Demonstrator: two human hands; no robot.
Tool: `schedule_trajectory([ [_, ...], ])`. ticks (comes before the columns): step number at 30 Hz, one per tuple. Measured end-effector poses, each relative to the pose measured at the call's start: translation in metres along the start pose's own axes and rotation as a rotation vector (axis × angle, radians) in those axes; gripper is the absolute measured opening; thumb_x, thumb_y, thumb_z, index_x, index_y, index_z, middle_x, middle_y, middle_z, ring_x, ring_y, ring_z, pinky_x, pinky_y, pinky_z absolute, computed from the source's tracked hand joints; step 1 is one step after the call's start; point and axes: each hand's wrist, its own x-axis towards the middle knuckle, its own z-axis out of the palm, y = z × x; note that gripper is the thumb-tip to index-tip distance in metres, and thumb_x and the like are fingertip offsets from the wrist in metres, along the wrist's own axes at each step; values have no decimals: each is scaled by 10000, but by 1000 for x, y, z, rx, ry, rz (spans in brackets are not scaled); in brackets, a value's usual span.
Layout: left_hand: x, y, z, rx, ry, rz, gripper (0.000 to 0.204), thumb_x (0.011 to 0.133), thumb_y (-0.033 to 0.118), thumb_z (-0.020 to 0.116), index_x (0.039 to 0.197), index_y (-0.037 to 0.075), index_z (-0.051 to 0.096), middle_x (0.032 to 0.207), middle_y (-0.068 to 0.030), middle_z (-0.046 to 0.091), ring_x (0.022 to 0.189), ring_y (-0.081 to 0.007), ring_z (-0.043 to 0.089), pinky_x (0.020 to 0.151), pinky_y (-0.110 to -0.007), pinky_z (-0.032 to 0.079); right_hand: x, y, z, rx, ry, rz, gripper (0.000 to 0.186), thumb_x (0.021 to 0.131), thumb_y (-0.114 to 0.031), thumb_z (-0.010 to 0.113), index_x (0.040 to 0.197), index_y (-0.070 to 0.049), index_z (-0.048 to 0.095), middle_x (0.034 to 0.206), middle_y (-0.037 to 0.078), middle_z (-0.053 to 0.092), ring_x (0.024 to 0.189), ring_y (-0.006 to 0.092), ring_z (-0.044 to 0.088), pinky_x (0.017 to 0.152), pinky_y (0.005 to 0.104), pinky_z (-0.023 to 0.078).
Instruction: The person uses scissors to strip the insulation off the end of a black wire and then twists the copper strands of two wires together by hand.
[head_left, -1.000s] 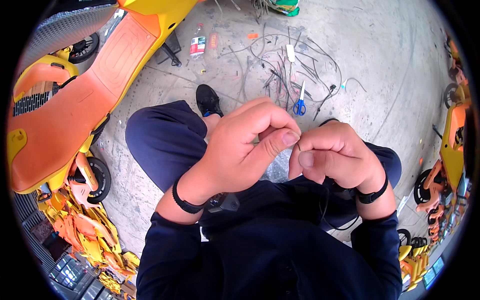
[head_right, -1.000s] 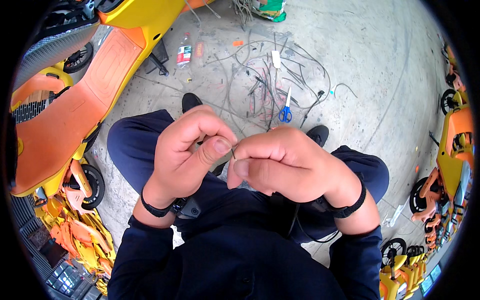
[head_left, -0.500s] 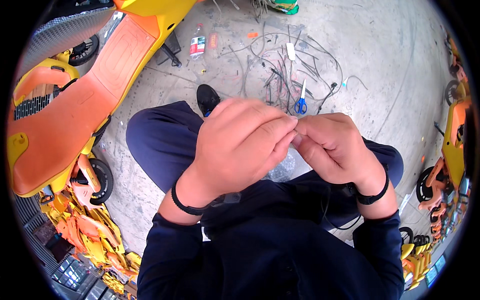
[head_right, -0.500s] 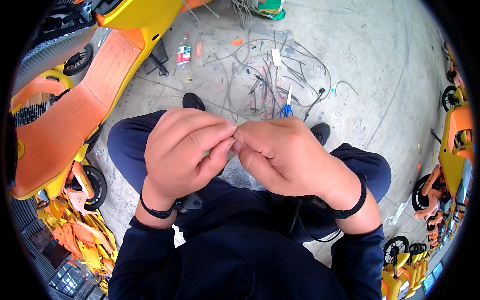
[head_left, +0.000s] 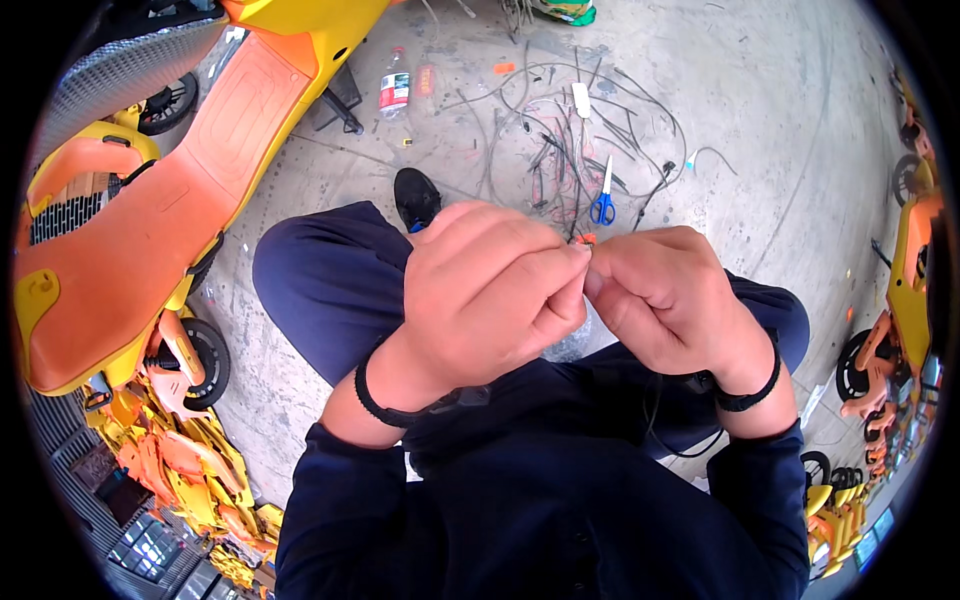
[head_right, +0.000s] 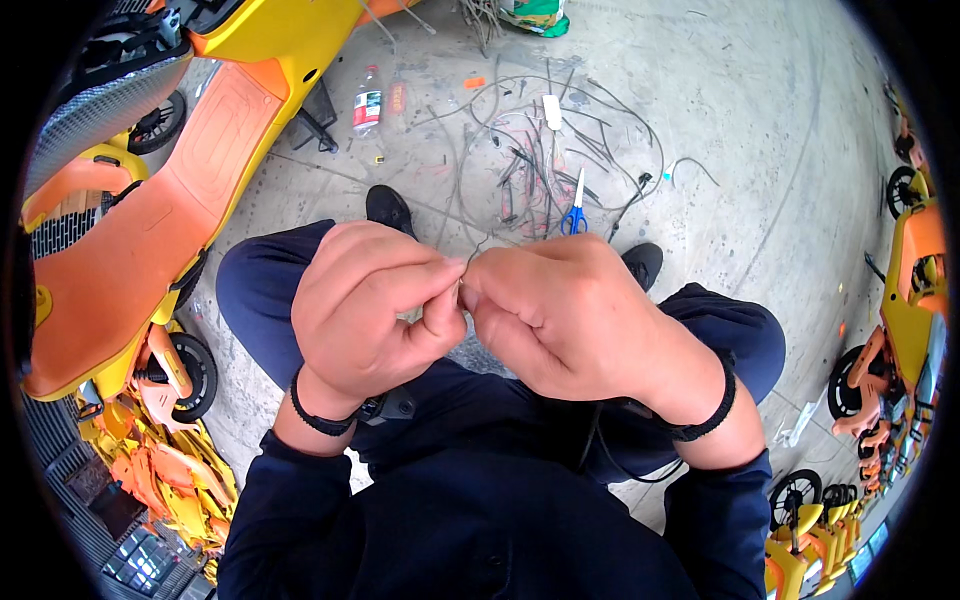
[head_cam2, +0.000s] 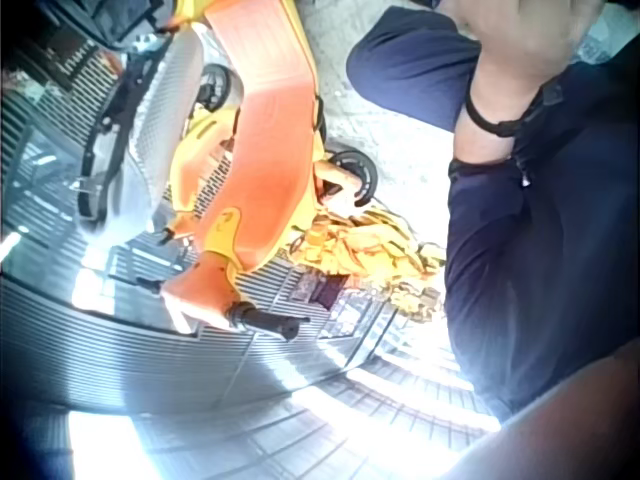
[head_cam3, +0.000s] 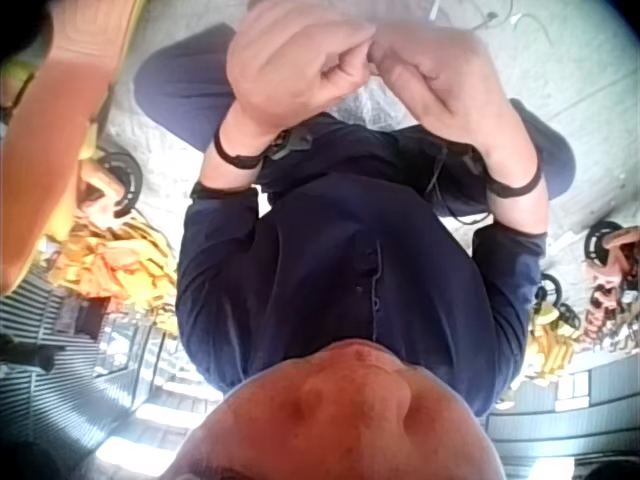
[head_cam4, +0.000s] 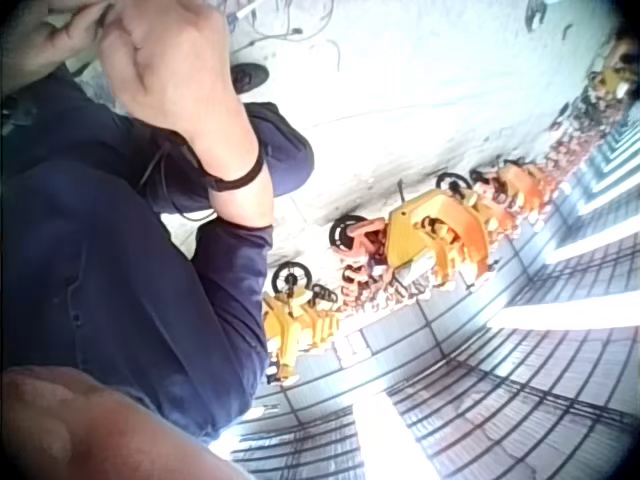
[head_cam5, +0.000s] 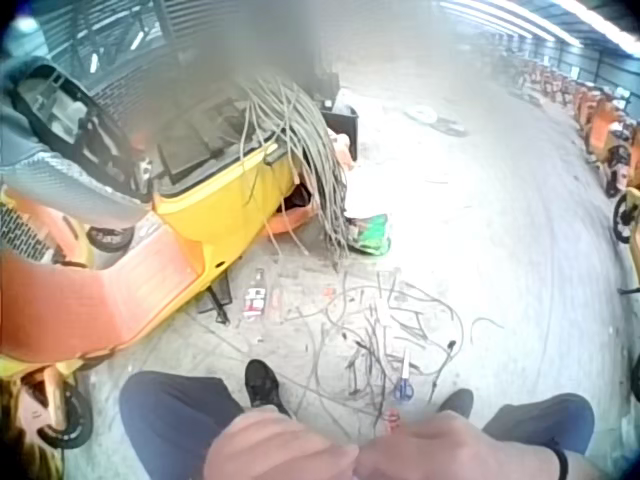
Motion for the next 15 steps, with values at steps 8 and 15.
schedule_trajectory([
  [8,2,-3,-6,-189,-53,-163,183,652,14,714,808,62,631,751,-49,639,645,-223,609,590,-301,477,-1,3,4,30,48,-71,67,741,12,573,784,-37,556,612,89,539,527,299,560,477,360,447],
  [15,2,-1,-8,-136,-75,-61,153,706,34,721,841,38,651,764,-80,645,659,-234,618,605,-305,488,-2,3,3,-43,34,-71,65,735,-12,589,779,-43,552,595,89,519,516,297,552,466,363,442],
])
